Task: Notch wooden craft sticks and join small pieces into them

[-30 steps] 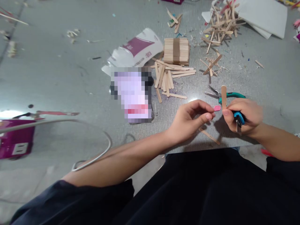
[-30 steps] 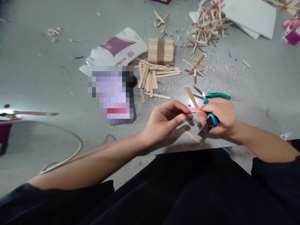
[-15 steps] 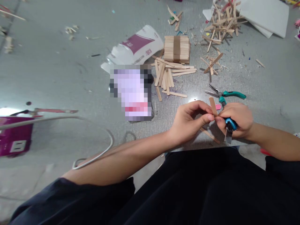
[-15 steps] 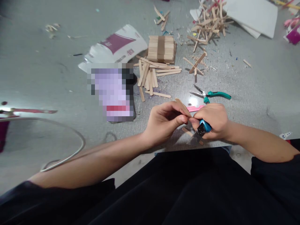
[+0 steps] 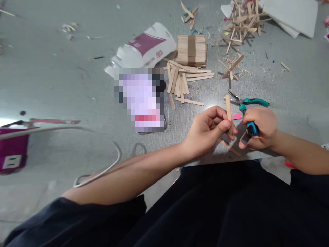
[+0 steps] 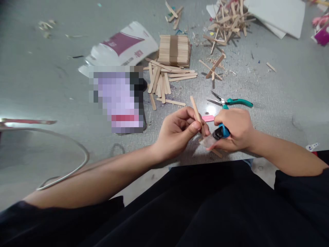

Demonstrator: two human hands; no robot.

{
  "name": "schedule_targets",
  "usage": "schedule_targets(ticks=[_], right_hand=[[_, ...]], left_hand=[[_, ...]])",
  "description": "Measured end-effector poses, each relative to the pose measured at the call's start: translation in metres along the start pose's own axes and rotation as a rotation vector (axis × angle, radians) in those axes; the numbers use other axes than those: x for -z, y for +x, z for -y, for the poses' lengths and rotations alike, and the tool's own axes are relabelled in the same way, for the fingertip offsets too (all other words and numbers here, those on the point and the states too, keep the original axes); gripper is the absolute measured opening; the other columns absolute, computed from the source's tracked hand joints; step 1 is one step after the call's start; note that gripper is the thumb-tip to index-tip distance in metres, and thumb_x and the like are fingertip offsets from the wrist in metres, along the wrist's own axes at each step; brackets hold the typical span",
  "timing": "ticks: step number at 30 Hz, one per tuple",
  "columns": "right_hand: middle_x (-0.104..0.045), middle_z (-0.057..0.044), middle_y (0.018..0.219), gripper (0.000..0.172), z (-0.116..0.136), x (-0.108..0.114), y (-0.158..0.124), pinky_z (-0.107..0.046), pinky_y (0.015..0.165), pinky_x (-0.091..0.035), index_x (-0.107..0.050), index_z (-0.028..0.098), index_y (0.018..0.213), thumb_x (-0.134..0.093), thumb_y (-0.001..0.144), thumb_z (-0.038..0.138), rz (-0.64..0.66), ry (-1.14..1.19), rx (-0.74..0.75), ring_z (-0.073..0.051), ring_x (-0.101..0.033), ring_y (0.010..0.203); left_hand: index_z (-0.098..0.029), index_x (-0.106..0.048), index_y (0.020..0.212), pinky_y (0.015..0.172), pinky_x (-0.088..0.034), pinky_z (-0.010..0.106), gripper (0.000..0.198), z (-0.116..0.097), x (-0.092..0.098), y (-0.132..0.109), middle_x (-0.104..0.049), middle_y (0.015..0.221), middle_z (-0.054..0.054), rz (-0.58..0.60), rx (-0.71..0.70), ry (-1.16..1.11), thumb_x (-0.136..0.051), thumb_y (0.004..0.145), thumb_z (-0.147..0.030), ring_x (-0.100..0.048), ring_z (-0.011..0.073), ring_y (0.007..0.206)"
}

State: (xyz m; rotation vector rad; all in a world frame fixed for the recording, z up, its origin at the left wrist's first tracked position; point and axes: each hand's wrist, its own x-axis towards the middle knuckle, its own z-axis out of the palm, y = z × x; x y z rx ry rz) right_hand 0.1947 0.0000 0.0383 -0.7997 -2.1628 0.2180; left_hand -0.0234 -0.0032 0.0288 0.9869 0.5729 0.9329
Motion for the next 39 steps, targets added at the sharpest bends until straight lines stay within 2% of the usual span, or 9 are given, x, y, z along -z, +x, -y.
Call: schedule_targets(ticks=[2,4,7,11,16,25,33,39], right_hand=[[-0.059,0.002,0.068,0.063,-0.002,0.002,0.001,-0.034,0.057,-0.040,-0.058,0.023,0.093,-0.039,0.104,0.082,0.004,-0.057,-0.026,-0.014,-0.052,0.057],[-0.061,-0.001,0.072,0.063,-0.003,0.004,0.002,-0.035,0.058,-0.041,-0.059,0.022,0.095,-0.031,0.108,0.077,0.025,-0.098,-0.039,-0.016,-0.054,0.059],[-0.064,-0.004,0.079,0.055,-0.002,0.006,0.002,-0.035,0.059,-0.042,-0.060,0.020,0.100,-0.034,0.111,0.067,0.097,-0.148,-0.047,-0.018,-0.059,0.065],[-0.067,-0.006,0.085,0.049,0.001,0.007,0.002,-0.035,0.059,-0.042,-0.060,0.020,0.102,-0.038,0.111,0.062,0.163,-0.163,-0.054,-0.018,-0.060,0.067],[-0.066,-0.006,0.084,0.047,0.001,0.007,0.003,-0.034,0.060,-0.043,-0.062,0.020,0.102,-0.039,0.112,0.060,0.146,-0.157,-0.046,-0.018,-0.060,0.068],[-0.069,-0.007,0.086,0.044,0.000,0.007,0.002,-0.036,0.062,-0.047,-0.067,0.019,0.101,-0.046,0.111,0.056,0.124,-0.180,-0.036,-0.018,-0.062,0.068],[-0.070,-0.006,0.086,0.045,0.003,0.007,0.003,-0.034,0.062,-0.047,-0.071,0.019,0.102,-0.046,0.111,0.055,0.165,-0.177,-0.025,-0.016,-0.061,0.069],[-0.070,-0.006,0.084,0.044,0.002,0.009,0.003,-0.035,0.063,-0.047,-0.074,0.018,0.106,-0.050,0.110,0.055,0.145,-0.205,0.003,-0.018,-0.062,0.070]], left_hand=[[-0.018,-0.060,0.096,0.064,-0.064,0.019,0.038,-0.001,-0.001,0.000,-0.078,0.080,0.000,0.000,0.001,-0.052,-0.087,0.094,-0.043,-0.077,0.0106,0.066],[-0.018,-0.062,0.100,0.066,-0.065,0.019,0.040,-0.002,-0.001,0.001,-0.077,0.081,-0.001,-0.006,0.008,-0.080,-0.092,0.089,-0.042,-0.077,0.0099,0.067],[-0.017,-0.064,0.101,0.063,-0.066,0.018,0.043,-0.003,-0.001,0.001,-0.075,0.082,-0.001,-0.009,0.043,-0.079,-0.096,0.085,-0.042,-0.076,0.0099,0.065],[-0.017,-0.065,0.103,0.065,-0.067,0.019,0.041,-0.003,0.000,-0.001,-0.075,0.082,-0.001,-0.001,0.022,-0.042,-0.094,0.087,-0.040,-0.076,0.0101,0.066],[-0.018,-0.067,0.107,0.065,-0.066,0.020,0.038,-0.003,0.002,-0.001,-0.075,0.084,0.000,-0.005,-0.003,-0.004,-0.093,0.088,-0.038,-0.075,0.0112,0.067],[-0.018,-0.069,0.108,0.066,-0.067,0.018,0.034,-0.006,0.004,0.000,-0.077,0.083,-0.001,0.035,-0.008,-0.097,-0.094,0.087,-0.029,-0.076,0.0096,0.067],[-0.019,-0.066,0.103,0.064,-0.068,0.021,0.046,-0.009,0.003,-0.002,-0.079,0.077,-0.003,0.013,0.094,-0.064,-0.102,0.077,-0.034,-0.079,0.0131,0.065],[-0.019,-0.067,0.099,0.062,-0.068,0.020,0.045,-0.014,0.002,-0.002,-0.078,0.075,-0.004,-0.027,0.101,-0.046,-0.103,0.075,-0.030,-0.078,0.0124,0.063]])
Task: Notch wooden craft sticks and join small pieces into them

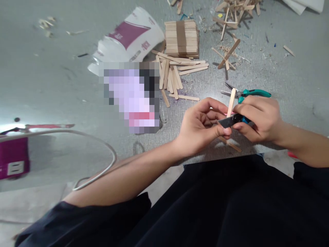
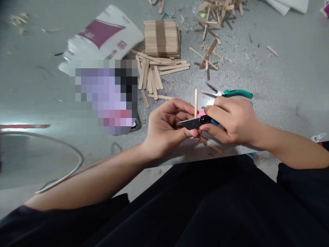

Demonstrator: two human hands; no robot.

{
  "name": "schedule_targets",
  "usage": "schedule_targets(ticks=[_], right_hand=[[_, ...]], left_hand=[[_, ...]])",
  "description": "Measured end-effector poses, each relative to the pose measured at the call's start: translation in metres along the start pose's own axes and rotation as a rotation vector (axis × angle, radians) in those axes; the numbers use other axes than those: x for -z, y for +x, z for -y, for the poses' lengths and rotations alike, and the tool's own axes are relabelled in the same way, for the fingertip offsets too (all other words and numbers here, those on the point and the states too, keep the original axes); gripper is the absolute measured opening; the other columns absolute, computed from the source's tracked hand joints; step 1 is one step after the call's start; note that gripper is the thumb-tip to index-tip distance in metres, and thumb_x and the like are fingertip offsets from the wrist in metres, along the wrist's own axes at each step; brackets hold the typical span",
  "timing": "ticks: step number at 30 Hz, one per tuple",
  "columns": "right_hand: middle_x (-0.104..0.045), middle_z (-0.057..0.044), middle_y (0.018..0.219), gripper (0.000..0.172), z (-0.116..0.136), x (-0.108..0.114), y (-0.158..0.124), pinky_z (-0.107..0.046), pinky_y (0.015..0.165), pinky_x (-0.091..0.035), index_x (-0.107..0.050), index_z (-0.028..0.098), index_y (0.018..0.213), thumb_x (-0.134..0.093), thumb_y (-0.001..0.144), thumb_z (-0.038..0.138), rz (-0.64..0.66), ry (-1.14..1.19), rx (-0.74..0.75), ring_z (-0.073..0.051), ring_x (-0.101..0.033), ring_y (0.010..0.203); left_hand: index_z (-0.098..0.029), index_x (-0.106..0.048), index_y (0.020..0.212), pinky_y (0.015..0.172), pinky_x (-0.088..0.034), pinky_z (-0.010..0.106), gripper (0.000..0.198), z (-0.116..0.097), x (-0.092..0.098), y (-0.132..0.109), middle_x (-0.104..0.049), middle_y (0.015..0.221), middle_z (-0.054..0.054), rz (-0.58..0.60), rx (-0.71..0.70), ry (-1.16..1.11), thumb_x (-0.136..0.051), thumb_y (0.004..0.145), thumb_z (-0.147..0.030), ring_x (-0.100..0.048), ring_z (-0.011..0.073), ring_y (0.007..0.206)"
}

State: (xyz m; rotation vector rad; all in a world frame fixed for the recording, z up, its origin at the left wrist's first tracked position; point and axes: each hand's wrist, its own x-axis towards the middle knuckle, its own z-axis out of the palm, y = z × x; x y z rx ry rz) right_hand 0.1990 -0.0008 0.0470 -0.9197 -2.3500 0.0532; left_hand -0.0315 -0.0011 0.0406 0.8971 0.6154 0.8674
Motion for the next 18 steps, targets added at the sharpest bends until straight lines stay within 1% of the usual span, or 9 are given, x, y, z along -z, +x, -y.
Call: schedule_targets(ticks=[2,5,9,13,18], right_hand=[[-0.070,-0.005,0.084,0.044,-0.0008,-0.0006,-0.0003,-0.036,0.064,-0.048,-0.074,0.019,0.105,-0.049,0.110,0.056,-0.005,-0.013,-0.011,-0.018,-0.063,0.071],[-0.072,-0.004,0.084,0.044,-0.0019,-0.0010,-0.0005,-0.036,0.063,-0.049,-0.074,0.021,0.107,-0.048,0.110,0.056,-0.014,-0.002,-0.011,-0.018,-0.065,0.071],[-0.072,-0.005,0.084,0.042,-0.0034,-0.0005,-0.0010,-0.036,0.063,-0.049,-0.074,0.020,0.108,-0.051,0.109,0.055,-0.028,0.012,-0.006,-0.018,-0.066,0.071],[-0.073,-0.005,0.085,0.045,-0.0025,-0.0004,-0.0013,-0.035,0.064,-0.050,-0.074,0.020,0.105,-0.047,0.110,0.057,-0.033,0.021,-0.041,-0.018,-0.066,0.071],[-0.073,-0.005,0.085,0.047,0.0014,-0.0002,-0.0003,-0.032,0.062,-0.048,-0.074,0.018,0.104,-0.046,0.111,0.056,-0.014,0.079,-0.040,-0.016,-0.063,0.068]], left_hand=[[-0.019,-0.067,0.101,0.062,-0.068,0.020,0.042,-0.0004,0.0008,0.0003,-0.078,0.075,-0.003,0.012,0.002,-0.013,-0.101,0.078,-0.028,-0.078,0.0123,0.063],[-0.018,-0.067,0.102,0.059,-0.067,0.018,0.040,0.0009,0.0032,0.0013,-0.078,0.074,-0.003,0.062,0.025,-0.060,-0.100,0.080,-0.026,-0.077,0.0119,0.060],[-0.018,-0.067,0.103,0.055,-0.066,0.019,0.042,0.0044,0.0060,0.0030,-0.078,0.075,-0.002,0.111,0.037,-0.115,-0.100,0.080,-0.031,-0.076,0.0128,0.058],[-0.018,-0.068,0.103,0.058,-0.068,0.018,0.042,0.0056,0.0058,0.0040,-0.079,0.077,-0.002,0.105,0.024,-0.154,-0.100,0.080,-0.030,-0.077,0.0120,0.062],[-0.017,-0.065,0.103,0.059,-0.068,0.017,0.046,0.0015,0.0031,0.0040,-0.080,0.075,-0.003,0.096,0.032,-0.126,-0.102,0.077,-0.029,-0.077,0.0106,0.061]])
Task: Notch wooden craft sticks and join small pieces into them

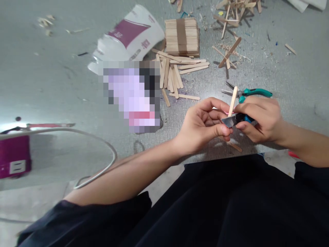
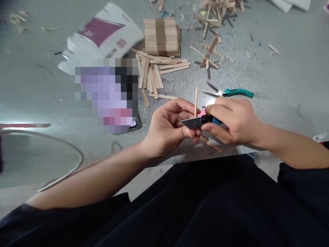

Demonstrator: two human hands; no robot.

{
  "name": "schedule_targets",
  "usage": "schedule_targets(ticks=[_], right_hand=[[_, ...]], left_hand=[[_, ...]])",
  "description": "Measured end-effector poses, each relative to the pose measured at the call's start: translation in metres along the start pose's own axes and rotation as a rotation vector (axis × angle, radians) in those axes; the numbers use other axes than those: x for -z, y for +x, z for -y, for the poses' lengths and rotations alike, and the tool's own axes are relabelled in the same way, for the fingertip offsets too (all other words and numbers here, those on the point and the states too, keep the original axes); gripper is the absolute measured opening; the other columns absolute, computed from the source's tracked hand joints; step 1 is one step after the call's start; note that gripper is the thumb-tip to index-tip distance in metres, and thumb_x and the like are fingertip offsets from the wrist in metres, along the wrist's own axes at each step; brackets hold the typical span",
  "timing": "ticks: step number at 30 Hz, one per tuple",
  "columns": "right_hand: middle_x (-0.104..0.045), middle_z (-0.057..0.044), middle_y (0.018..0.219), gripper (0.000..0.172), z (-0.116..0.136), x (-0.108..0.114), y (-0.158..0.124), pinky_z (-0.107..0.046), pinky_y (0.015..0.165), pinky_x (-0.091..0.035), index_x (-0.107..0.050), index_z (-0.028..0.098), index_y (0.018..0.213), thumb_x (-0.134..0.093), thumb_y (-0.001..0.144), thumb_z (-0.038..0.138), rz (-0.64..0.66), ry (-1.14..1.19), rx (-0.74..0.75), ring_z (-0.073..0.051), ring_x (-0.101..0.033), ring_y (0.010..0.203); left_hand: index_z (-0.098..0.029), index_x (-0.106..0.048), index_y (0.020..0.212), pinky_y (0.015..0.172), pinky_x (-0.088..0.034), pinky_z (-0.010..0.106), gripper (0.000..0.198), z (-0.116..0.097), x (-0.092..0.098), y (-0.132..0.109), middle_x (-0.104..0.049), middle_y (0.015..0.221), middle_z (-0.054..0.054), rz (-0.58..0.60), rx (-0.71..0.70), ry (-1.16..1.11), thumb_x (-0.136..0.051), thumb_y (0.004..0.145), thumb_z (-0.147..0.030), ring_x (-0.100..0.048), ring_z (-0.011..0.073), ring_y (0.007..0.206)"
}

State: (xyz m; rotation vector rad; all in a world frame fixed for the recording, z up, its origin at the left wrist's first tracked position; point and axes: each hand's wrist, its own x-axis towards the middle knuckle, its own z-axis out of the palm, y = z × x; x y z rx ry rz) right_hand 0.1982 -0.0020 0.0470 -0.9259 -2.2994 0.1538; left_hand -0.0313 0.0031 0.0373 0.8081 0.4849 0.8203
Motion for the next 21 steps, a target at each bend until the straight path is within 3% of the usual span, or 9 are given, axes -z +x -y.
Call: schedule_targets(ticks=[21], right_hand=[[-0.071,-0.004,0.083,0.042,-0.0012,0.0020,-0.0003,-0.032,0.062,-0.046,-0.073,0.018,0.106,-0.049,0.111,0.052,0.016,0.100,-0.040,-0.016,-0.063,0.067]], left_hand=[[-0.016,-0.072,0.104,0.061,-0.068,0.016,0.038,0.0042,0.0014,-0.0013,-0.081,0.078,-0.002,-0.044,-0.101,0.061,-0.100,0.079,-0.025,-0.077,0.0098,0.062]])
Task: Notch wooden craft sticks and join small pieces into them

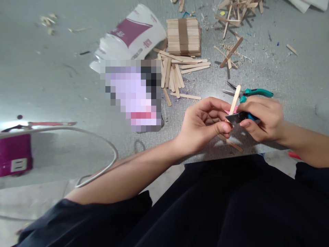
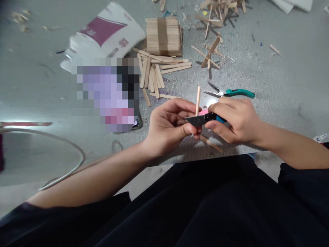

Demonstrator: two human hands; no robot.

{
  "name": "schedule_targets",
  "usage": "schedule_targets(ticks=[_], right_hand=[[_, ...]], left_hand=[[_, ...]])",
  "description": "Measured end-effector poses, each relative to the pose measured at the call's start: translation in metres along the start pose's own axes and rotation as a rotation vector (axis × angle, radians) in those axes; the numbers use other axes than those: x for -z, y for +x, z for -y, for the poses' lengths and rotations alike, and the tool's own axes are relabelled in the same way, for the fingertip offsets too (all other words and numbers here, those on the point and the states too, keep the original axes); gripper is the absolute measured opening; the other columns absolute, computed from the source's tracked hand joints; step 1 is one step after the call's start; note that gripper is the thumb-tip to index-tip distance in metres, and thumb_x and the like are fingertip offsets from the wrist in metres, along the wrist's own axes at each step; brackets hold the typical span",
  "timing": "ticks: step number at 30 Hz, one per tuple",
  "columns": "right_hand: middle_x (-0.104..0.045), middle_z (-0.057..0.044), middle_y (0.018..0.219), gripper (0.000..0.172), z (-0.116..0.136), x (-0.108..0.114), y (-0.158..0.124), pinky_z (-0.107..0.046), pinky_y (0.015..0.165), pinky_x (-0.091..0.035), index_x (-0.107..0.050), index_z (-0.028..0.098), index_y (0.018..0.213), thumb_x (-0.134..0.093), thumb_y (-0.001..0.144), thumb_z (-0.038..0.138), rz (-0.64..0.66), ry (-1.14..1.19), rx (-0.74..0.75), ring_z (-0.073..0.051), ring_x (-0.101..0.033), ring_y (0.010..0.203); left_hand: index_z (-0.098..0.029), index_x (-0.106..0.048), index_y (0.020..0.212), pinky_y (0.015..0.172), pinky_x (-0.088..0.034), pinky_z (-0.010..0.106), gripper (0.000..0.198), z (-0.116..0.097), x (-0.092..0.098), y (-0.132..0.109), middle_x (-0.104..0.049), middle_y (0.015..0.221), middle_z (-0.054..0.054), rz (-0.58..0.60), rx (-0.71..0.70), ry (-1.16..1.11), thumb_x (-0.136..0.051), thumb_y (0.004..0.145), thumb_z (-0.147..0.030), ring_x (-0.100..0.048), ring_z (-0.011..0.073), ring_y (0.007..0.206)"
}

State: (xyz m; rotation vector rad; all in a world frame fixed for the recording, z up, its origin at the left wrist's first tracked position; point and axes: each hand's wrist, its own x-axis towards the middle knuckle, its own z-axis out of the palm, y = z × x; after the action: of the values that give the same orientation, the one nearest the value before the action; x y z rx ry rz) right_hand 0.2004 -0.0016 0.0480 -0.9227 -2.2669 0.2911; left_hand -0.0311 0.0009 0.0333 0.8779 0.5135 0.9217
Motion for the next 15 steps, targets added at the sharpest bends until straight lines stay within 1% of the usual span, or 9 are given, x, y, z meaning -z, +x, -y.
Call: schedule_targets(ticks=[4,7,9,12,15], right_hand=[[-0.071,-0.005,0.084,0.040,-0.001,0.001,0.000,-0.032,0.062,-0.045,-0.073,0.017,0.108,-0.051,0.111,0.050,0.026,-0.006,-0.006,-0.017,-0.063,0.068],[-0.068,-0.003,0.081,0.039,0.000,0.003,0.001,-0.032,0.062,-0.044,-0.071,0.018,0.106,-0.050,0.111,0.050,0.062,0.033,-0.007,-0.016,-0.061,0.068],[-0.066,-0.002,0.079,0.039,0.000,0.005,0.003,-0.031,0.062,-0.042,-0.069,0.019,0.102,-0.048,0.112,0.051,0.119,0.082,-0.024,-0.015,-0.059,0.067],[-0.061,0.000,0.074,0.046,0.000,0.008,0.006,-0.031,0.061,-0.038,-0.064,0.020,0.092,-0.041,0.114,0.053,0.228,0.146,-0.075,-0.014,-0.056,0.065],[-0.058,0.000,0.071,0.052,0.001,0.009,0.008,-0.031,0.061,-0.035,-0.062,0.020,0.089,-0.035,0.115,0.056,0.304,0.164,-0.112,-0.014,-0.054,0.063]], left_hand=[[-0.017,-0.073,0.104,0.061,-0.067,0.015,0.037,0.000,0.000,0.000,-0.080,0.077,-0.003,-0.004,-0.039,0.039,-0.100,0.080,-0.028,-0.077,0.0091,0.062],[-0.017,-0.074,0.104,0.062,-0.068,0.016,0.036,0.001,0.002,-0.001,-0.080,0.078,-0.003,-0.020,-0.091,0.113,-0.099,0.081,-0.028,-0.078,0.0098,0.063],[-0.017,-0.074,0.103,0.064,-0.068,0.017,0.036,0.003,0.003,-0.001,-0.080,0.079,-0.002,-0.042,-0.139,0.197,-0.099,0.081,-0.029,-0.079,0.0110,0.066],[-0.017,-0.074,0.098,0.066,-0.069,0.018,0.032,0.007,0.004,-0.002,-0.081,0.081,0.000,-0.080,-0.248,0.340,-0.099,0.080,-0.028,-0.082,0.0133,0.072],[-0.016,-0.074,0.096,0.062,-0.069,0.018,0.028,0.010,0.002,-0.004,-0.081,0.080,0.001,-0.122,-0.303,0.440,-0.096,0.082,-0.026,-0.082,0.0149,0.070]])
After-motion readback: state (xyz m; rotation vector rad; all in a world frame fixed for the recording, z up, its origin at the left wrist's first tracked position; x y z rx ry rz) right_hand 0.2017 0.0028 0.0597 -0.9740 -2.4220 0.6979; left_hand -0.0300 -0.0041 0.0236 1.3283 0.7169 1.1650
